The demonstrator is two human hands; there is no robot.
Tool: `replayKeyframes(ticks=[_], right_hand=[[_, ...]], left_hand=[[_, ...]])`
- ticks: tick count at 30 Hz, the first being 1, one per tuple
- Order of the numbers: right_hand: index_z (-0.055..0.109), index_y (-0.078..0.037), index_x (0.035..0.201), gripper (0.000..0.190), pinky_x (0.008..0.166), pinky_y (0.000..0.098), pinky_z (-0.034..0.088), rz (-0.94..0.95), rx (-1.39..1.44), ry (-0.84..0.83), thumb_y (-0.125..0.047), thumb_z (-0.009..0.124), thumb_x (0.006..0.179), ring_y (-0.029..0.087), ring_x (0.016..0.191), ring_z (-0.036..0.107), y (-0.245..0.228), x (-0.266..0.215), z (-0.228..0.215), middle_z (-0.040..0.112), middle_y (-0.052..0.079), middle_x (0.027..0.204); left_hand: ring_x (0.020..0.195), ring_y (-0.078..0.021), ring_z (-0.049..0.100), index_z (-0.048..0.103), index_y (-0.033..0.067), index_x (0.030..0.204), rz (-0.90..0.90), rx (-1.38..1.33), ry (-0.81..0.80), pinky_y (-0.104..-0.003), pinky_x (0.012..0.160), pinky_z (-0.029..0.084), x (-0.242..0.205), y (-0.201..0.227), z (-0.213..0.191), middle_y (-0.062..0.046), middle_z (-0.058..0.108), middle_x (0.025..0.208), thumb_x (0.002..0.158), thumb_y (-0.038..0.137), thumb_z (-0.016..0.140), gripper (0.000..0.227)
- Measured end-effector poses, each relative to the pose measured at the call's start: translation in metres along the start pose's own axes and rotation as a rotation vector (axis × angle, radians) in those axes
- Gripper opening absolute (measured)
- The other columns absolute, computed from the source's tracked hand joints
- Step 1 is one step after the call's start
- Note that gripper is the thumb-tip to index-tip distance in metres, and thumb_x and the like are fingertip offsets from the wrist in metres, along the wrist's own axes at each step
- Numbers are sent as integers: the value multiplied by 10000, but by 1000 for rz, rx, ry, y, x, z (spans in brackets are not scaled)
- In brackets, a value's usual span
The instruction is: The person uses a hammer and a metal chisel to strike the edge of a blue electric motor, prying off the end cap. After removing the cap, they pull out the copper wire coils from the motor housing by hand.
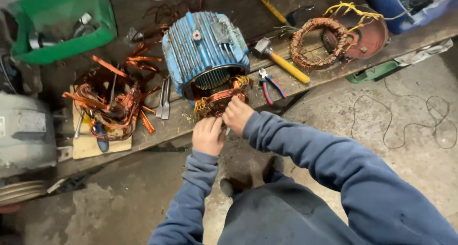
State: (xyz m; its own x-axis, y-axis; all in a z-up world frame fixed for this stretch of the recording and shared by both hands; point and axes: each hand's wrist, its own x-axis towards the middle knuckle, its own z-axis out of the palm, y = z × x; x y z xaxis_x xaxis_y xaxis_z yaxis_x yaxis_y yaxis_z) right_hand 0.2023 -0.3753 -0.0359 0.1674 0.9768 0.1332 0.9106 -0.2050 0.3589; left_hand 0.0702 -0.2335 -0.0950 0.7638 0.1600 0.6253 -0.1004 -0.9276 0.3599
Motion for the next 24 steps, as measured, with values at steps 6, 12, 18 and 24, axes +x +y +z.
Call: replayKeyframes(ticks=[6, 12, 18, 24], right_hand=[[691, -16, 954, 313, 980, 430, 434, -40, 67, 165, -267, 638, 776, 277, 901, 620, -7, -13, 7, 687, 129, 895], [741, -41, 1035, 360, 1015, 424, 428, 23, 103, -120, -314, 644, 821, 274, 986, 647, -5, 19, -21, 724, 130, 1005], [731, -139, 1211, 441, 1000, 452, 511, 115, 194, -724, -457, 628, 923, 268, 1197, 649, -8, 59, -36, 708, 99, 1268], [709, -182, 1279, 425, 1072, 462, 433, 178, 115, -673, -406, 606, 933, 233, 1291, 581, -14, 60, 29, 669, 61, 1342]], left_hand=[[1044, -351, 626, 649, 54, 1230, -107, -21, -296, -471, 1004, 473, 17, -3, 24, -144, 700, 1046, 775, 182, 772, 488], [1054, -338, 652, 672, 98, 1127, 0, 132, -367, -452, 1066, 427, 4, -32, 41, -129, 729, 1056, 776, 218, 731, 375], [1106, -299, 649, 660, 183, 1175, -221, 290, -817, -435, 954, 493, 98, 30, -109, -89, 705, 1161, 907, 372, 638, 329], [1175, -348, 653, 636, 122, 1303, -16, 60, -332, -458, 1002, 516, 126, 1, -75, -148, 694, 1283, 914, 492, 660, 537]])
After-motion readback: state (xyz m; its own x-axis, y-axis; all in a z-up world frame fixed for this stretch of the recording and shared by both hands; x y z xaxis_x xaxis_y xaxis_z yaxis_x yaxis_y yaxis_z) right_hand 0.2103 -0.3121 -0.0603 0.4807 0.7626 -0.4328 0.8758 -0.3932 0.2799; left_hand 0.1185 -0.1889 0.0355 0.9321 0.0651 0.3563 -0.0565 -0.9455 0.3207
